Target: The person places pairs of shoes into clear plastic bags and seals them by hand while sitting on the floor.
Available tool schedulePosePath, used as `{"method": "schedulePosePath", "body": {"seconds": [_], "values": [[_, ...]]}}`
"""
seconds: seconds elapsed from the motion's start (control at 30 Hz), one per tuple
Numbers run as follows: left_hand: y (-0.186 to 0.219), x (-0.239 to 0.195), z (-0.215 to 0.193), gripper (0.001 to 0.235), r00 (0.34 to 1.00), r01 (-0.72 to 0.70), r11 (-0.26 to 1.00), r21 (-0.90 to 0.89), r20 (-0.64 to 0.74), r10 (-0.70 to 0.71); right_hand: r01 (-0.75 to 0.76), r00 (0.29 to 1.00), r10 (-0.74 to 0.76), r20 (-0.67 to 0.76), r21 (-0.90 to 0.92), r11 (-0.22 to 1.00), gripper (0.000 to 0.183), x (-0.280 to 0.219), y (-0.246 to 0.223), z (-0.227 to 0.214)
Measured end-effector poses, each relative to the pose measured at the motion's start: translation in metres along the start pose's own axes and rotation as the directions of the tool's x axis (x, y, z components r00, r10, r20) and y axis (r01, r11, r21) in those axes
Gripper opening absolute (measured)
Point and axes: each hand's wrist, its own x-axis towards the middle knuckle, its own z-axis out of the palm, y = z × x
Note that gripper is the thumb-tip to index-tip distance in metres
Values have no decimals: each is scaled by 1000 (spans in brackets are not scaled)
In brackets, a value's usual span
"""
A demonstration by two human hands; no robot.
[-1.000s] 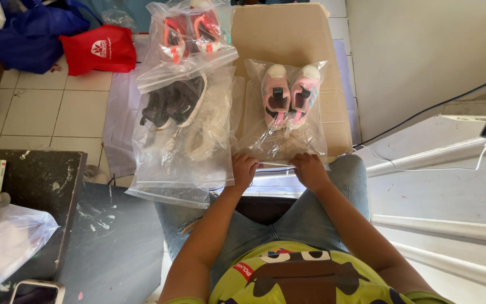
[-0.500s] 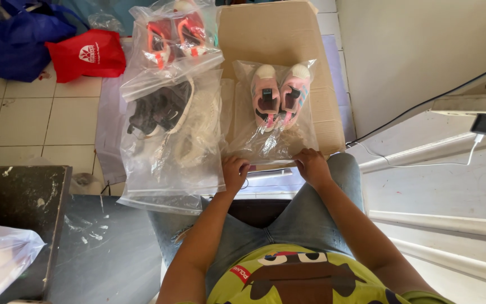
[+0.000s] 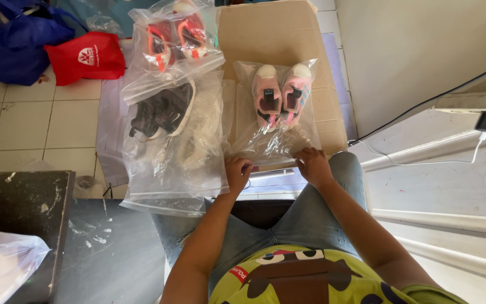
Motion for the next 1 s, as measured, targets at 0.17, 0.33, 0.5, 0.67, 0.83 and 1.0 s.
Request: {"method": "schedulePosePath", "body": {"seconds": [0.17, 0.33, 0.5, 0.67, 0.83, 1.0], "values": [[-2, 3, 2, 7, 1000, 0, 999, -42, -25, -1, 63, 998, -63, 23, 16, 998, 10, 4, -11, -7], [12, 7, -9, 8, 1000, 21, 999, -38, 13, -21, 56, 998, -56, -9, -20, 998, 3, 0, 1, 8], [9, 5, -8, 10, 999, 20, 999, -30, 27, -19, 55, 998, -54, 34, -28, 998, 3, -2, 4, 16], [10, 6, -12, 9, 1000, 22, 997, -69, 9, -22, 5, 1000, -4, 21, -45, 999, 13, 0, 0, 8], [12, 5, -14, 8, 1000, 18, 995, -94, -5, -19, -130, 989, 104, -108, -282, 951, 22, -10, 33, 21], [12, 8, -14, 11, 999, 11, 995, -100, -34, -15, -321, 936, 324, -138, 43, 946, 21, -14, 47, 23]]}}
